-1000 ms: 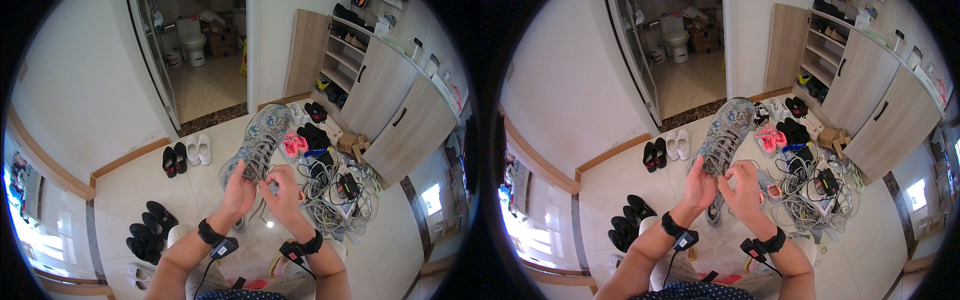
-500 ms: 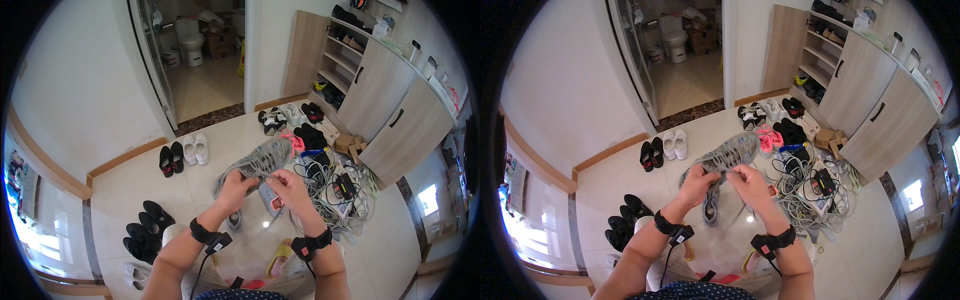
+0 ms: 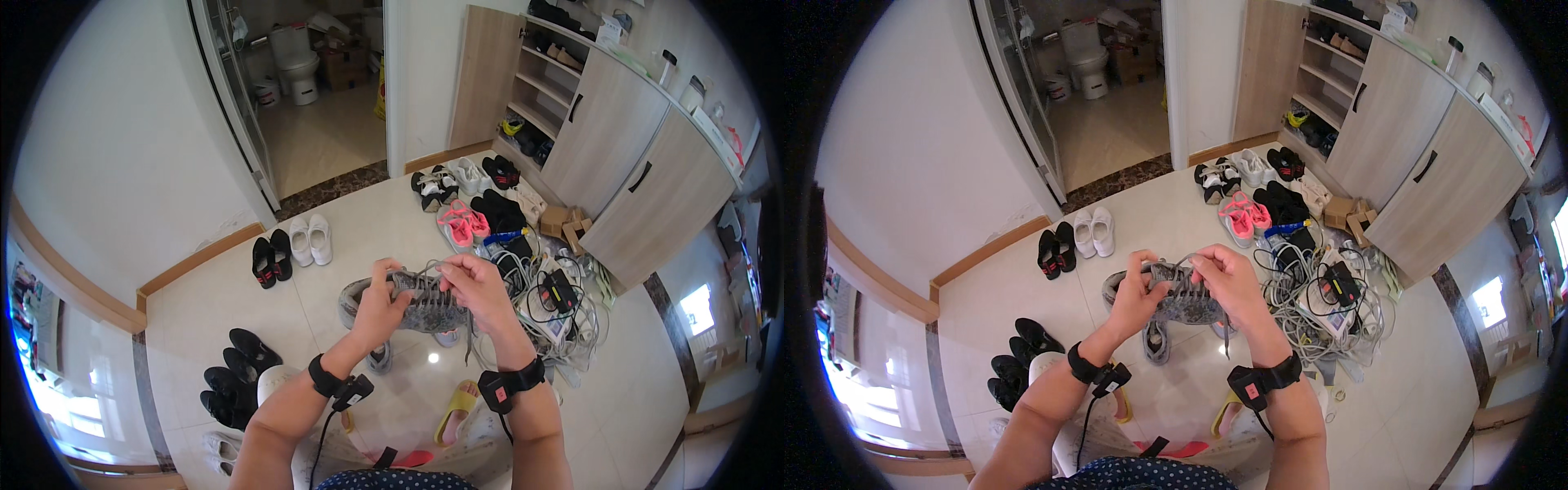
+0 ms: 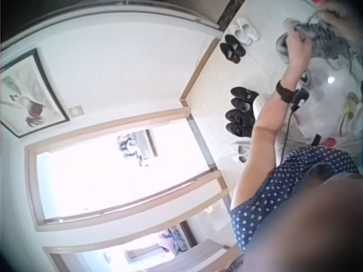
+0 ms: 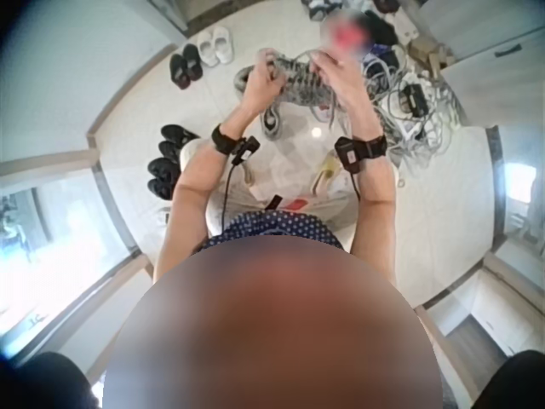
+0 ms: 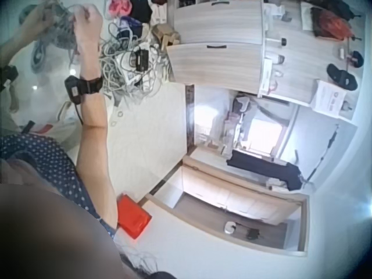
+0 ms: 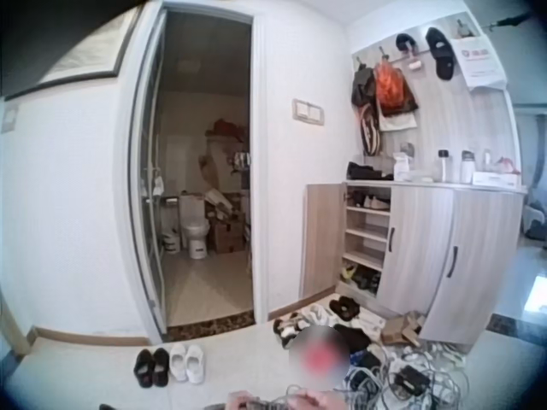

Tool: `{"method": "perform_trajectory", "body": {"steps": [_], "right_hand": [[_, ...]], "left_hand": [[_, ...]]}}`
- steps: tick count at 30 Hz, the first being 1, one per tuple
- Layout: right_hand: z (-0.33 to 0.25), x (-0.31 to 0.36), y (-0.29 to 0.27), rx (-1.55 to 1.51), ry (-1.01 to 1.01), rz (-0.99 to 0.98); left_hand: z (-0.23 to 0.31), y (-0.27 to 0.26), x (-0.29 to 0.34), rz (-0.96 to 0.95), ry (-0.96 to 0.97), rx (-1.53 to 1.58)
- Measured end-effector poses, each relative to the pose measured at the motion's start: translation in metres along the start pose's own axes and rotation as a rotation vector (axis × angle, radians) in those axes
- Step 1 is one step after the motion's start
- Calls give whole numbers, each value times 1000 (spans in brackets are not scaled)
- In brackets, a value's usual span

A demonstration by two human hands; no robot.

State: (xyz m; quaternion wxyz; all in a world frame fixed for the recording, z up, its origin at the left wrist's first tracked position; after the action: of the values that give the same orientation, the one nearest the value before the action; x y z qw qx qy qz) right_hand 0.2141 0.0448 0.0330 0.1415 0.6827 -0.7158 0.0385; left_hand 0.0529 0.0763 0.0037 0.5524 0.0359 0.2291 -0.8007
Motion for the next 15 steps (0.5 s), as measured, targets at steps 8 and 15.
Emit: {"method": "perform_trajectory", "body": {"steps": [8,15], "right_hand": [[-6,-4,4,-97,-32,3],[-11,5,19,-75,-81,-68]], "left_hand": [[-29,23,-1,-113,-57,530],[-10,25,-2,-161,-34,364]]}}
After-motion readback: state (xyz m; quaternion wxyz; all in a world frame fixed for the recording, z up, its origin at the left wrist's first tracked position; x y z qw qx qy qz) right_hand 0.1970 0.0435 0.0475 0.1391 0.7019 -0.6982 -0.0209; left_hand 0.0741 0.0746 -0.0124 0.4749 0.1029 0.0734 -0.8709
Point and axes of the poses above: each hand's wrist, its own x-axis away from the middle knuckle, its own y-axis out of the palm, z = x × y, the point moved 9 cm from there along -x, towards the middle knuckle, and after that the axes turned 12 degrees about y, right-handed, at the moved point
